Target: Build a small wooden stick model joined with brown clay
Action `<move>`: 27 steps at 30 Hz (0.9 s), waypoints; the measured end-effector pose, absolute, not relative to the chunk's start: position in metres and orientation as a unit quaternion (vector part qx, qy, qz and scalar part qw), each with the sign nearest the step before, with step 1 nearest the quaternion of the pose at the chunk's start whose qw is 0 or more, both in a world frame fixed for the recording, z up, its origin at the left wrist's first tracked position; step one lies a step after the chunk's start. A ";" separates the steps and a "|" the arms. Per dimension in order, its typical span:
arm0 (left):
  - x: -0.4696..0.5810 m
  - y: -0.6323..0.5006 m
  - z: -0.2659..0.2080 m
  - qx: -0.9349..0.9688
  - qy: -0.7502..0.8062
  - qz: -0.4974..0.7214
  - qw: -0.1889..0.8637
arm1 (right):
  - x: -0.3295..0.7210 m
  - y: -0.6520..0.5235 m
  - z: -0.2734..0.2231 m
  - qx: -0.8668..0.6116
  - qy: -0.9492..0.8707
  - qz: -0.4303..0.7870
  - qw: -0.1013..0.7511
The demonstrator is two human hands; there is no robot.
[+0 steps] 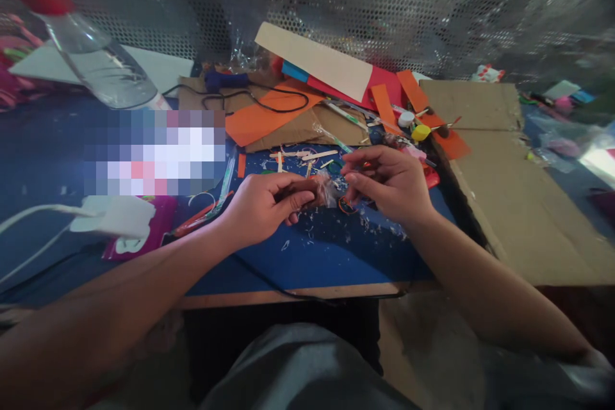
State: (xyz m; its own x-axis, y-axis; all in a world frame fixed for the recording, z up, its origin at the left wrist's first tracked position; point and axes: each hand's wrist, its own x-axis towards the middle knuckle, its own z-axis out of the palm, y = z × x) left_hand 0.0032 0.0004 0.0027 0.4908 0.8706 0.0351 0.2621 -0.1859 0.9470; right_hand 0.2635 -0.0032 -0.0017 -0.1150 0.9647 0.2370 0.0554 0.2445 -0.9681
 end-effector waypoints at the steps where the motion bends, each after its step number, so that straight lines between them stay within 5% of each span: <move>1: 0.003 0.000 0.002 0.707 0.400 0.306 0.497 | 0.264 -0.003 -0.001 -0.415 -0.614 0.457 0.492; 15: 0.000 0.001 -0.003 0.751 0.357 0.273 0.483 | 0.267 -0.002 -0.017 -0.349 -0.712 0.461 0.397; 22: 0.003 0.001 -0.002 0.738 0.374 0.285 0.484 | 0.257 -0.002 -0.016 -0.388 -0.673 0.454 0.435; 27: 0.001 0.001 -0.002 0.737 0.392 0.286 0.470 | 0.264 0.014 -0.018 -0.415 -0.528 0.470 0.573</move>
